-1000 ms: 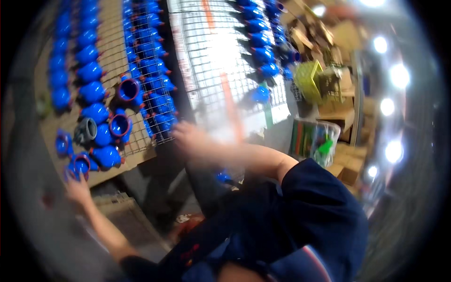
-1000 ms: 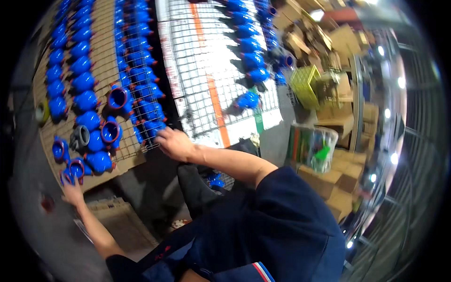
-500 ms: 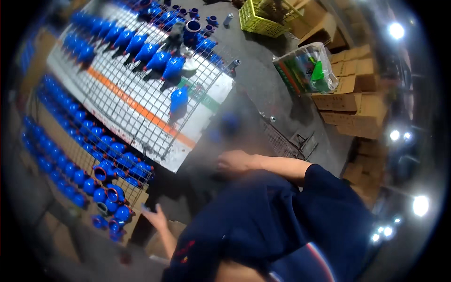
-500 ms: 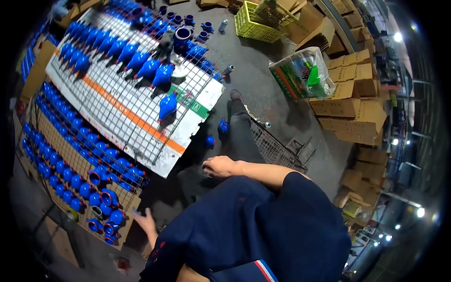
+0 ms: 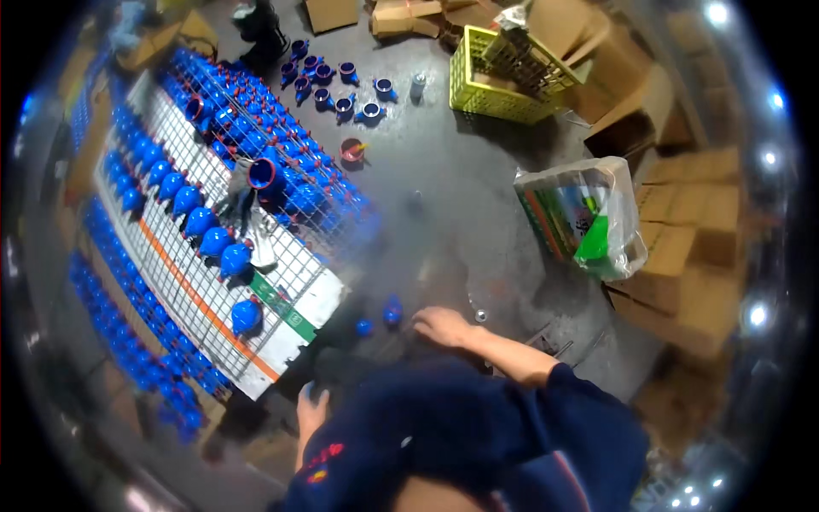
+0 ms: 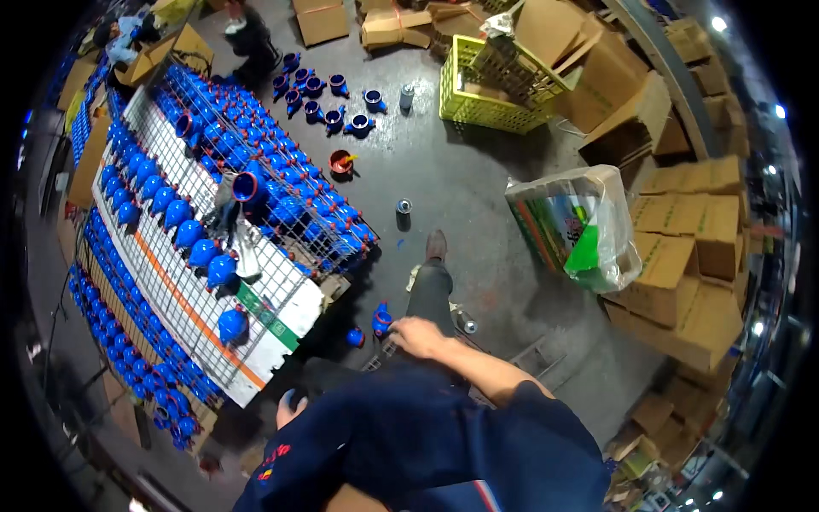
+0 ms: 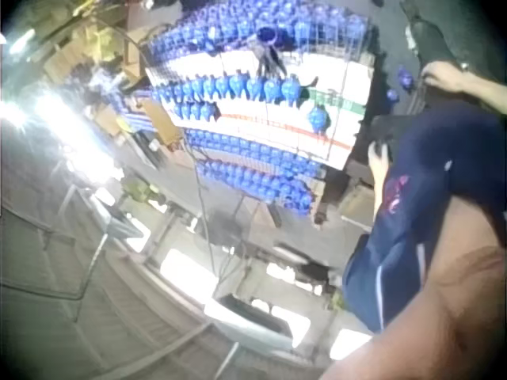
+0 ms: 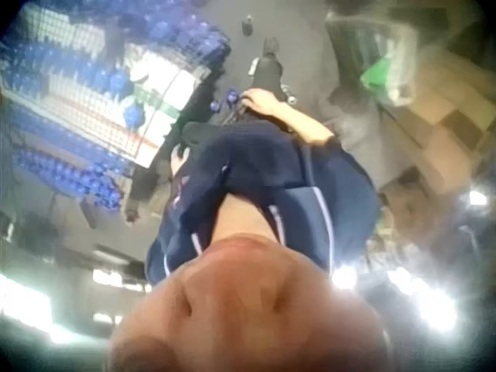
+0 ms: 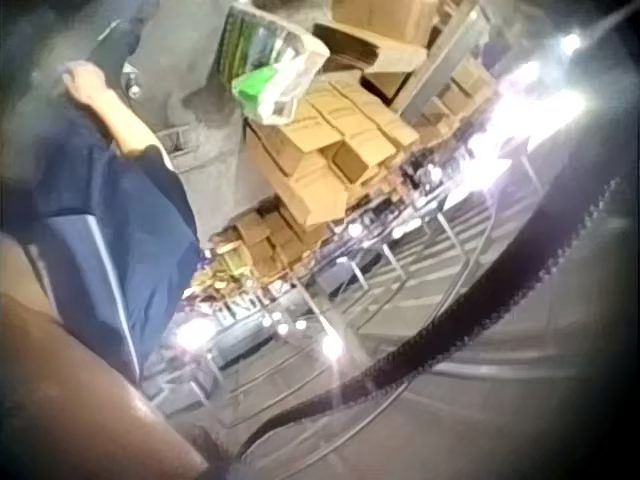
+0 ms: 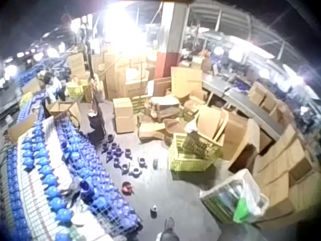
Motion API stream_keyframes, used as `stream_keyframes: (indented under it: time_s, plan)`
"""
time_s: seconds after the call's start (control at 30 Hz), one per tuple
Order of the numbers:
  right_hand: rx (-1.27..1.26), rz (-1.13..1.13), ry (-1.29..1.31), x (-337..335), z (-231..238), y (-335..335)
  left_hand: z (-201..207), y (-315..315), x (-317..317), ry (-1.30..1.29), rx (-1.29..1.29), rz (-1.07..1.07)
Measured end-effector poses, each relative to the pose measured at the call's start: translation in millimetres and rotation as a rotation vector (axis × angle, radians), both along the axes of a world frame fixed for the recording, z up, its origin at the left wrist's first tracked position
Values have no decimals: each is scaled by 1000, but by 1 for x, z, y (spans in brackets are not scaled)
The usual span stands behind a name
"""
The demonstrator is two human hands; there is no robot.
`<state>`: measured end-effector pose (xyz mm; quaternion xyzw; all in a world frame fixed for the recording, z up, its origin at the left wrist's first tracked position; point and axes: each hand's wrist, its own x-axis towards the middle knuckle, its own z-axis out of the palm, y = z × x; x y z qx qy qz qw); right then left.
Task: The person paints blue plastic parts by dipping a brush into a red container and applying the paint to the interior of the objects, then sprays them with a canister while holding them by hand.
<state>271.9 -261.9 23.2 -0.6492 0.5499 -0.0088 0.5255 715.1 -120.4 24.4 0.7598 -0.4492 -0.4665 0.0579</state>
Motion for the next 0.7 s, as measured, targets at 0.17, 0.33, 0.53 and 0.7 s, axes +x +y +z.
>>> stream_keyframes:
  time_s: [0.17,0.33,0.53,0.7]
  plan:
    - [64,-79,74,-166,31,-2,79,-96,-192,-53,129,-188]
    - [197,-10,114,-229,57,23,69,-156,-253,95,168,21]
    - [328,-9,371,-272,59,-23,70,-228,-314,140,239,53]
    - [179,-89,227,-304,92,-119,26,-297,-344,72,197,83]
